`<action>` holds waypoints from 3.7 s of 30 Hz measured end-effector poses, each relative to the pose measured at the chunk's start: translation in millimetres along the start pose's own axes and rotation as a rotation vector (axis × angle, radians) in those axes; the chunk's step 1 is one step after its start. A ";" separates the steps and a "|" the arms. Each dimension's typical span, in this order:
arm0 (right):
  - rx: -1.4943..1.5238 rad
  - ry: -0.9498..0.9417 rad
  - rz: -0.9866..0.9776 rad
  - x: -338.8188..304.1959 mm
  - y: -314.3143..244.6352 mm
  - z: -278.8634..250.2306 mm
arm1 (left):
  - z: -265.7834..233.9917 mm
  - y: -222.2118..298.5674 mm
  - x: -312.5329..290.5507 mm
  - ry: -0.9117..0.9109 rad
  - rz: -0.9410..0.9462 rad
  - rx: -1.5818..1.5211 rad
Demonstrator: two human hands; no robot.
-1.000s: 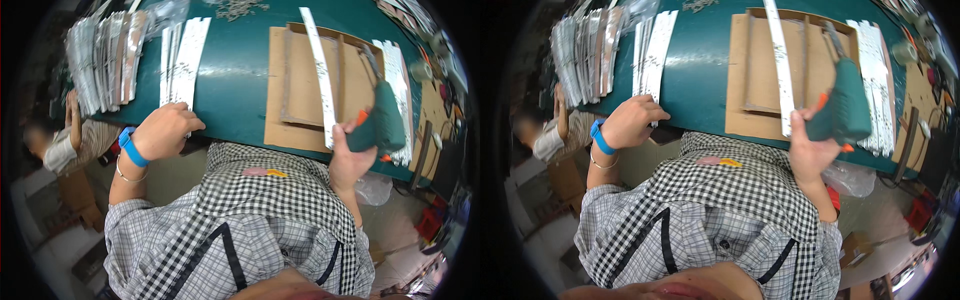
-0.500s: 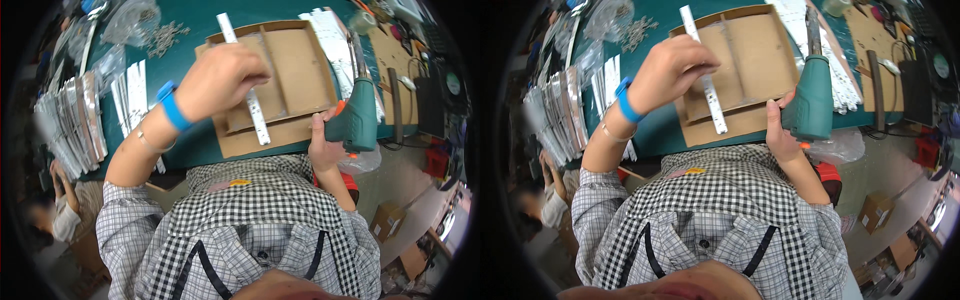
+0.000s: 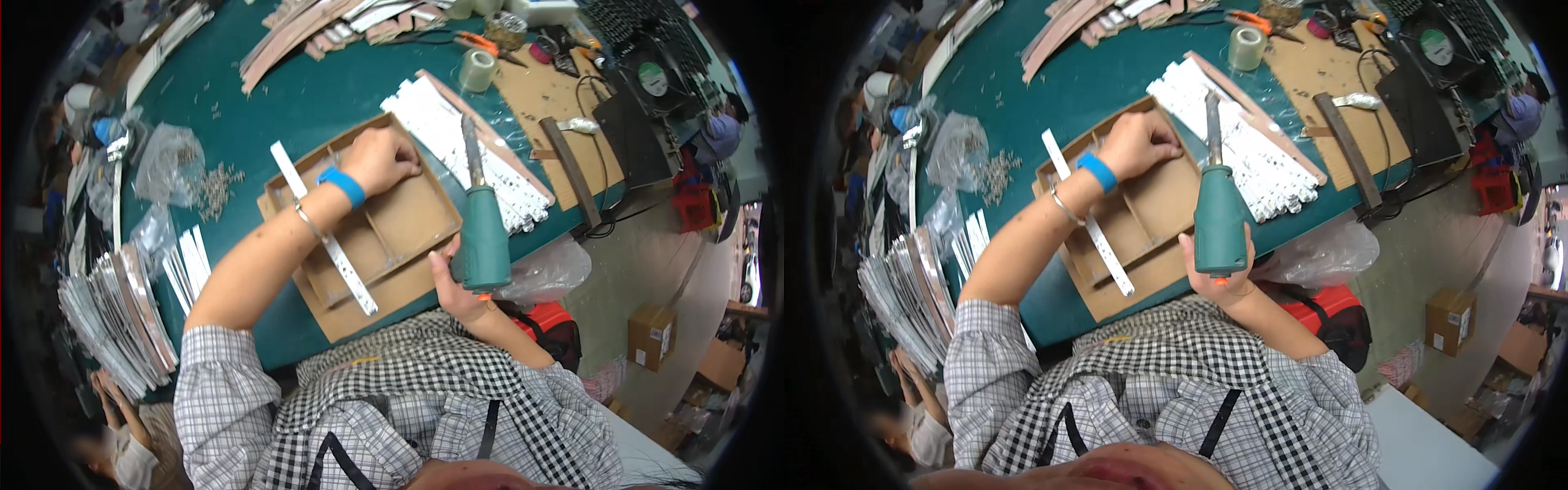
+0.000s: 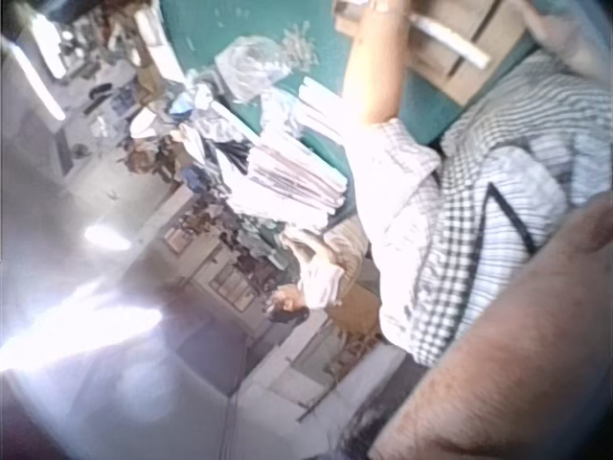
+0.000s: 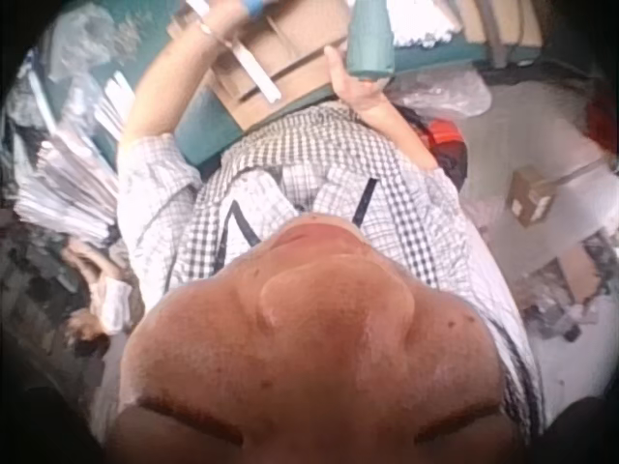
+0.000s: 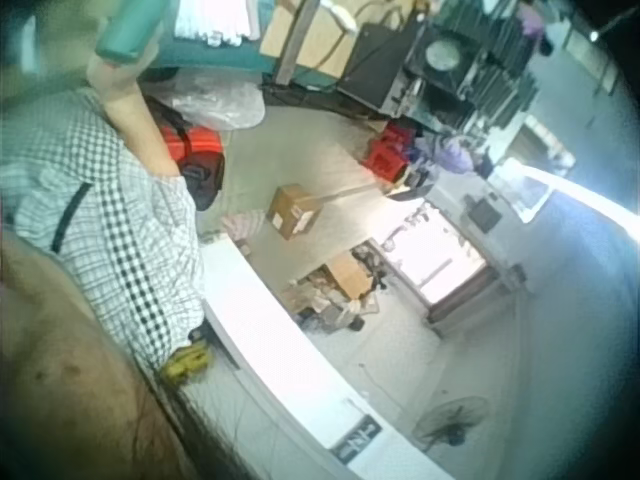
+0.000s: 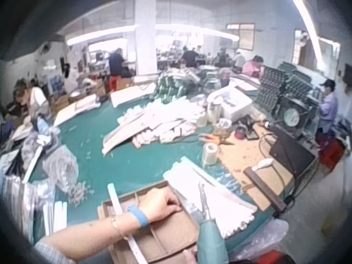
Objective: The person assembles LED strips by picking up strips, placing small components onto them by hand, applying adhesive with a glue gun, and setting the completed strips aside.
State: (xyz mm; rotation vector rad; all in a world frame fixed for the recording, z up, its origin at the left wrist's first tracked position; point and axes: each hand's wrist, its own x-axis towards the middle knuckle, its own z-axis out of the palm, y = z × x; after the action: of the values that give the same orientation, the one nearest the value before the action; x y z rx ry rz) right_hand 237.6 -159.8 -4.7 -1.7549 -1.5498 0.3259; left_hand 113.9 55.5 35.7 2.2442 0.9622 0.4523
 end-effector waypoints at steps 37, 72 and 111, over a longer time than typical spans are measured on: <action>0.641 0.206 -0.071 28.5 -9.1 -3.7 | -43.0 5.7 -12.4 0.053 -0.019 0.154; 0.871 0.016 -0.222 37.9 -72.6 -26.3 | -29.8 89.9 -149.6 0.339 -0.171 -0.976; 1.059 -0.509 0.125 69.8 -75.1 -24.4 | -19.6 71.2 -178.4 0.373 -0.247 -0.885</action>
State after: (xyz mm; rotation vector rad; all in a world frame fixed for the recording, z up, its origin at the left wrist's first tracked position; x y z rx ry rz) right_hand 213.9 -105.5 82.6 -0.9328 -1.1836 1.4384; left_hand 20.4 -105.0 88.1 1.2526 0.9463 0.9774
